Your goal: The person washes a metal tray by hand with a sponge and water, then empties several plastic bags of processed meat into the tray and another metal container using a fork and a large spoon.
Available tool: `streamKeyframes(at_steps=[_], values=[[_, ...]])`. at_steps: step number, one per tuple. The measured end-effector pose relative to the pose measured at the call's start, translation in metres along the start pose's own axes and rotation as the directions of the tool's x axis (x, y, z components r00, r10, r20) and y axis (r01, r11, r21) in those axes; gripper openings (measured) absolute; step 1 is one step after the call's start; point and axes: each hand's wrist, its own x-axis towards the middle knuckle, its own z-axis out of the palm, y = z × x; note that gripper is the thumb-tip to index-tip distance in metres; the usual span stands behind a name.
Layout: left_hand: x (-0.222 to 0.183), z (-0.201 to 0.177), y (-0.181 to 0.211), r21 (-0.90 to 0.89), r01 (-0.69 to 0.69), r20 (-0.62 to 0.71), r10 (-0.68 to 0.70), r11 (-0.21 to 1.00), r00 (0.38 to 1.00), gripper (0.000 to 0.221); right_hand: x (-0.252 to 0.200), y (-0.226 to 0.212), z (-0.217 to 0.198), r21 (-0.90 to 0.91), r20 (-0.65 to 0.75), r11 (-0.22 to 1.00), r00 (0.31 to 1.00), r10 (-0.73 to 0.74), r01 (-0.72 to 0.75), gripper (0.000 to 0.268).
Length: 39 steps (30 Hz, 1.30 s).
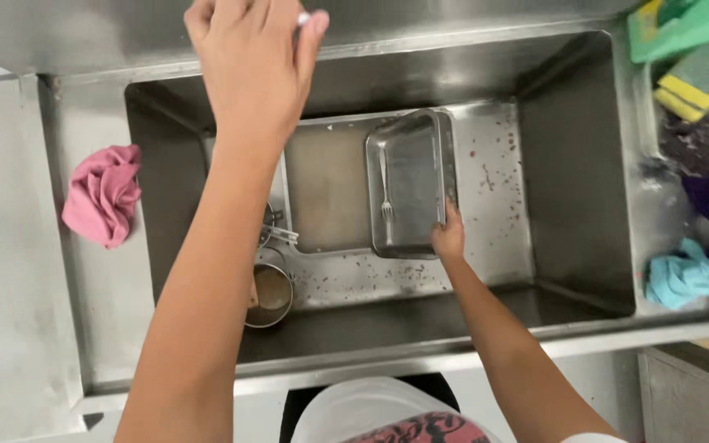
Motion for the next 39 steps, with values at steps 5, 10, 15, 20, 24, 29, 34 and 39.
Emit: streamKeyframes(at_steps=[5,10,15,20,24,29,34,39], values=[[-0.005,0.005,-0.002,0.035,-0.035,-0.069,0.038,0.999,0.997,0.043,0.031,-0.021,0.044,-0.076,-0.034,0.985,0.986,-0.161,0.158,0.077],[0.000,0.007,-0.002,0.033,-0.041,-0.161,0.046,0.999,0.986,0.039,0.055,-0.010,0.092,-0.073,0.082,0.971,0.972,-0.222,0.228,0.081],[0.001,0.005,-0.004,0.033,-0.039,-0.156,0.043,0.999,0.987,0.038,0.081,-0.013,0.123,-0.233,0.263,0.970,0.965,-0.001,0.064,0.079],[0.002,0.007,-0.007,0.004,-0.045,-0.171,0.045,0.999,0.984,0.037,0.083,-0.065,0.123,-0.794,0.389,0.608,0.761,0.519,-0.010,0.067],[-0.002,0.012,-0.014,-0.047,-0.091,-0.236,0.077,0.995,0.969,0.036,0.098,-0.040,0.141,-0.515,0.315,0.811,0.941,-0.121,0.277,0.061],[-0.009,0.013,-0.027,-0.163,-0.239,-0.297,0.183,0.957,0.937,0.035,0.064,-0.139,0.127,-0.012,0.267,0.957,0.924,-0.275,0.289,0.034],[-0.009,0.012,-0.033,-0.172,-0.295,-0.297,0.236,0.940,0.925,0.036,0.019,-0.221,0.146,0.454,0.345,0.891,0.926,-0.152,-0.023,0.030],[-0.011,-0.004,-0.034,-0.300,-0.308,-0.226,0.246,0.903,0.942,0.048,-0.031,-0.307,0.142,0.693,0.454,0.662,0.886,-0.091,-0.287,0.015]])
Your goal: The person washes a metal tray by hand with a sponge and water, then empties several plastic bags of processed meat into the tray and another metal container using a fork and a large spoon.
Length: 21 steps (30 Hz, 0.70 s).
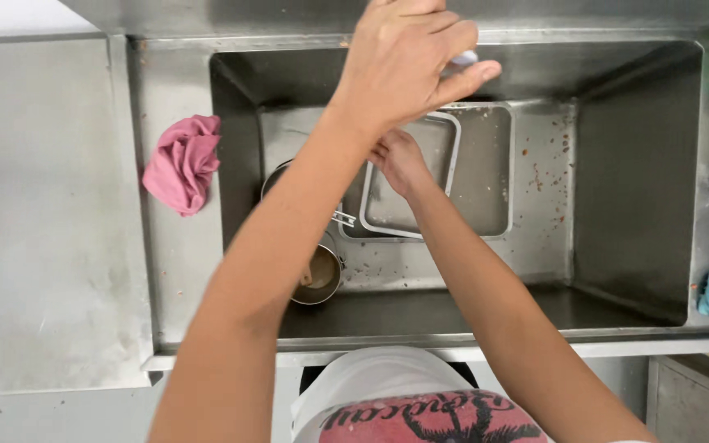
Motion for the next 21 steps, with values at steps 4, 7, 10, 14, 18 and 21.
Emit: streamKeyframes(at_steps=[4,7,10,14,18,21], values=[[-0.057,0.043,-0.009,-0.705,0.567,0.057,-0.763,0.426,0.644,0.042,0.015,-0.002,0.006,0.271,-0.025,0.962,1.000,-0.018,0.024,0.017],[-0.098,0.075,-0.006,-0.894,0.370,0.309,-0.946,-0.252,0.103,0.052,-0.011,-0.022,0.026,0.396,0.084,0.916,0.991,-0.101,0.060,0.046],[-0.109,0.107,0.001,-0.750,0.312,0.612,-0.791,-0.583,-0.004,0.067,-0.032,-0.062,0.049,0.341,0.035,0.930,0.986,-0.162,0.141,0.056],[-0.124,0.147,0.027,-0.687,0.646,0.483,-0.874,-0.335,0.061,0.053,0.014,-0.076,0.031,0.119,0.059,0.942,0.945,-0.322,0.314,0.025],[-0.141,0.185,0.042,-0.543,0.833,0.379,-0.917,-0.110,0.126,0.046,0.055,-0.054,0.019,-0.234,-0.002,0.732,0.753,-0.658,0.640,0.017],[-0.150,0.184,0.032,-0.343,0.933,0.293,-0.931,0.109,0.216,0.042,0.036,-0.051,0.032,-0.142,0.046,0.804,0.815,-0.577,0.577,0.014]])
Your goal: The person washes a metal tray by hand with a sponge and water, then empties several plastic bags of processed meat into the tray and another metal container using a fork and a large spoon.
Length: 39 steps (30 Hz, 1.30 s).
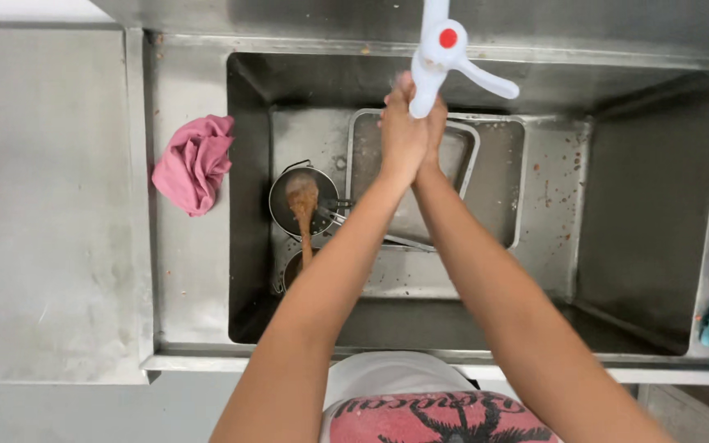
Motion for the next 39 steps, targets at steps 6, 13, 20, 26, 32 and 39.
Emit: streamKeyframes(at_steps=[6,13,20,26,32,39], values=[[-0.005,-0.067,0.062,-0.924,0.301,0.241,-0.252,0.236,0.937,0.043,-0.016,-0.023,0.007,0.263,0.171,0.920,0.953,0.251,-0.290,0.026],[-0.042,-0.065,-0.008,-0.757,0.131,0.096,-0.089,0.641,0.991,0.021,0.001,-0.054,0.014,0.456,0.375,0.691,0.825,0.423,-0.561,0.047],[-0.024,-0.138,-0.028,0.326,-0.862,0.696,0.518,0.388,0.496,0.065,-0.013,-0.038,0.022,0.621,0.066,0.663,0.871,0.487,-0.418,0.027],[0.014,-0.126,-0.021,0.382,-0.850,0.631,0.570,0.364,0.527,0.072,-0.020,-0.009,-0.031,-0.029,0.053,0.997,0.996,0.067,-0.066,0.023],[0.005,-0.115,0.024,0.017,-0.528,0.696,0.369,0.849,0.616,0.030,-0.039,0.028,-0.055,-0.755,0.336,0.571,0.938,-0.083,0.321,0.025],[0.010,-0.119,0.033,0.370,0.123,0.901,-0.388,0.921,0.194,0.074,-0.128,-0.042,-0.143,-0.609,0.616,0.387,0.721,-0.318,0.692,0.038]])
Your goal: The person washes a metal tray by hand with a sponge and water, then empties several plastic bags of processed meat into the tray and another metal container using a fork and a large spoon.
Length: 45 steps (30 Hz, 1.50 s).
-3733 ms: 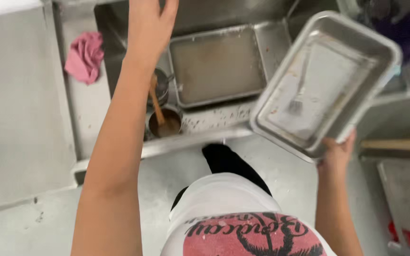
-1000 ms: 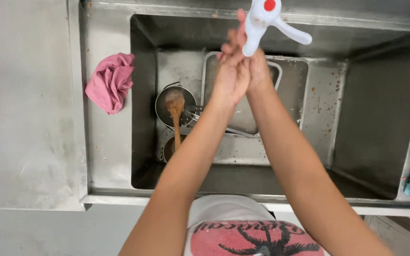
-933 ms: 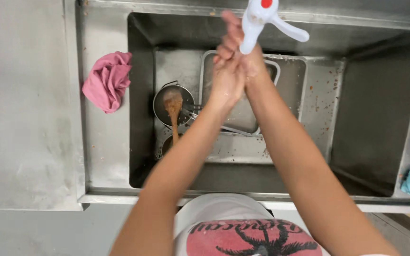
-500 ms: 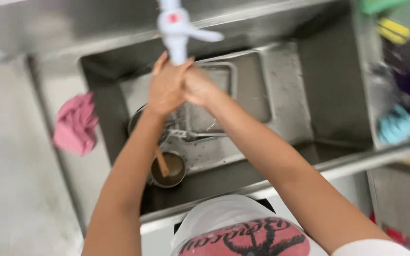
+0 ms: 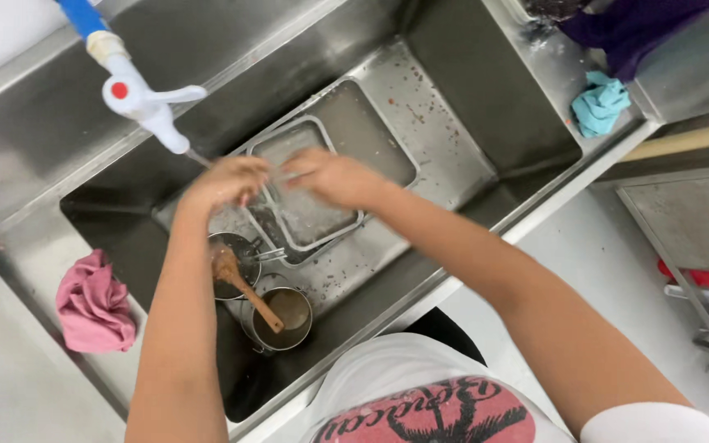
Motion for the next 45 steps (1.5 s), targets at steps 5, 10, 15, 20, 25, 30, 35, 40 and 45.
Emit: streamKeyframes(at_steps=[5,10,15,20,25,30,35,40,45], values=[[0.003,-0.012,0.008,0.114,-0.075,-0.450,0.119,0.991,0.885,0.038,-0.095,0.112,-0.136,-0.603,-0.088,0.547,0.730,0.678,-0.581,0.025],[0.014,0.001,-0.007,0.287,0.154,-0.481,0.003,0.946,0.877,0.047,-0.171,0.257,-0.305,-0.589,-0.304,0.311,0.560,0.770,-0.746,0.043],[0.030,0.030,-0.013,0.060,0.196,-0.565,-0.128,0.979,0.815,0.034,-0.121,0.319,-0.388,-0.600,-0.244,0.195,0.410,0.879,-0.776,0.081],[0.011,0.058,0.035,-0.148,0.322,-0.616,-0.342,0.935,0.709,0.027,-0.114,0.367,-0.389,-0.664,-0.106,0.224,0.386,0.916,-0.714,0.090],[0.019,0.067,0.054,-0.182,0.378,-0.624,-0.403,0.908,0.669,0.025,-0.119,0.357,-0.402,-0.602,-0.089,0.368,0.518,0.851,-0.709,0.065],[0.028,0.057,0.029,-0.070,0.311,-0.675,-0.275,0.948,0.685,0.019,-0.143,0.344,-0.428,-0.431,-0.303,0.621,0.753,0.584,-0.655,0.052],[0.029,0.029,0.011,0.074,0.260,-0.764,-0.113,0.963,0.636,0.019,-0.176,0.298,-0.417,-0.332,-0.433,0.580,0.667,0.607,-0.744,0.019],[0.058,0.009,-0.034,-0.199,-0.076,-0.802,-0.117,0.977,0.586,0.026,-0.236,0.254,-0.251,-0.134,-0.446,0.453,0.462,0.767,-0.882,0.068],[0.045,0.011,-0.036,-0.520,-0.341,-0.724,-0.192,0.784,0.662,0.026,-0.271,0.298,0.013,-0.614,-0.022,0.595,0.765,0.644,-0.519,0.018]])
